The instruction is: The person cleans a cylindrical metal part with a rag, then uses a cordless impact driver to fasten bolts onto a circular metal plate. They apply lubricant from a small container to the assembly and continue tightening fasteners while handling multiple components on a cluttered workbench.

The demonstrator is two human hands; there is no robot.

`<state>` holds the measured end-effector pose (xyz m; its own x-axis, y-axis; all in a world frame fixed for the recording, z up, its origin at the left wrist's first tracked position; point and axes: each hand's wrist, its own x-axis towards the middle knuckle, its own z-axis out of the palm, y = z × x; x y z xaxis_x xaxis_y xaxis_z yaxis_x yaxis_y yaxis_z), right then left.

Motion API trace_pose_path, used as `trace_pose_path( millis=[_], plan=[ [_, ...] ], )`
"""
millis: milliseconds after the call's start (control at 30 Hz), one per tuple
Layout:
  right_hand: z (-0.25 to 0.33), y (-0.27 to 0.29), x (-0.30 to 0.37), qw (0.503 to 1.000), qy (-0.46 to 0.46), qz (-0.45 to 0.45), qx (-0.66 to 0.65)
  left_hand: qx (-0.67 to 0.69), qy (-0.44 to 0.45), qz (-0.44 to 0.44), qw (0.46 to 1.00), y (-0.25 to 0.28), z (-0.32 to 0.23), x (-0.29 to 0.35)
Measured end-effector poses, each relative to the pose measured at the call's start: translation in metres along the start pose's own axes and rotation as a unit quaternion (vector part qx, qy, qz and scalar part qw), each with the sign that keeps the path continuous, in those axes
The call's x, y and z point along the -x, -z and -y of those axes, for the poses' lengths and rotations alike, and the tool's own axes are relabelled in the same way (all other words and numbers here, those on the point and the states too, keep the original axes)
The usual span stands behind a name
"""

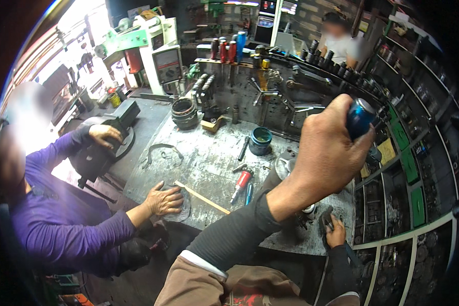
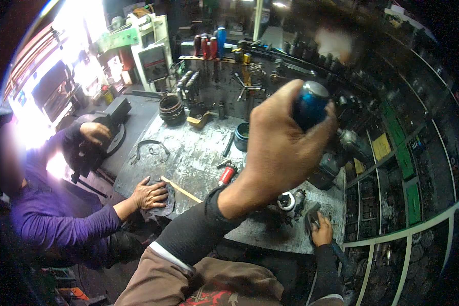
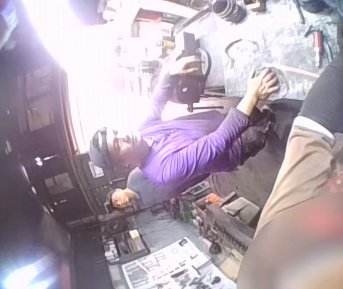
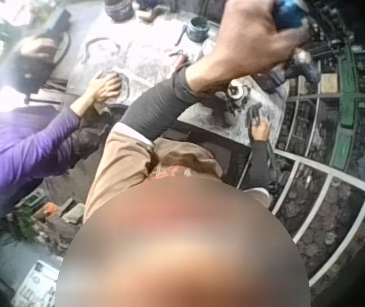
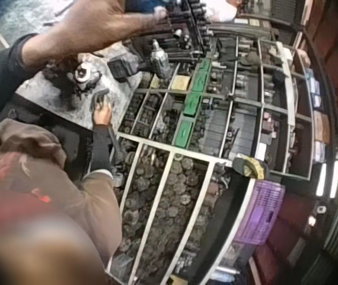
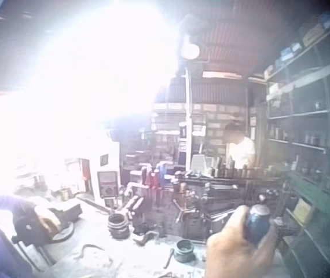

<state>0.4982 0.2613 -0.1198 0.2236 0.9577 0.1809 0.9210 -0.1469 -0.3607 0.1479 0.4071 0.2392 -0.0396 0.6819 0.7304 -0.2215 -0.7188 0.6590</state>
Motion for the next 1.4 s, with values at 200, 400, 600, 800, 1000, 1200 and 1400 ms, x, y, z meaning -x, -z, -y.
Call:
trace_pose_path(
  millis=[200, 400, 600, 800, 1000, 1200, 1400],
  plan=[
    [0.091, 0.042, -0.010, 0.999, -0.011, -0.042, 0.030, 0.017, -0.022, 0.016, 0.999, 0.000, 0.007, -0.004],
    [0.255, -0.029, 0.020, 0.852, 0.305, 0.307, -0.295, 0.032, -0.017, 0.076, 0.996, 0.008, 0.010, -0.007],
    [0.325, -0.035, -0.011, 0.909, 0.280, 0.189, -0.245, 0.079, 0.098, 0.120, 0.985, 0.022, -0.005, 0.000],
    [0.294, 0.209, -0.082, 0.676, 0.491, 0.167, -0.524, -0.002, 0.104, 0.233, 0.967, 0.045, 0.020, 0.025],
    [0.326, 0.243, -0.128, 0.719, 0.484, -0.066, -0.495, -0.140, -0.059, 0.303, 0.941, 0.079, 0.056, 0.031],
    [0.173, 0.140, -0.088, 0.869, -0.080, -0.134, -0.469, -0.168, 0.000, 0.308, 0.937, 0.104, 0.063, 0.043],
    [0.069, -0.024, -0.081, 0.990, -0.136, 0.017, 0.041, -0.024, 0.194, 0.111, 0.975, 0.123, 0.084, 0.079]
  ],
)
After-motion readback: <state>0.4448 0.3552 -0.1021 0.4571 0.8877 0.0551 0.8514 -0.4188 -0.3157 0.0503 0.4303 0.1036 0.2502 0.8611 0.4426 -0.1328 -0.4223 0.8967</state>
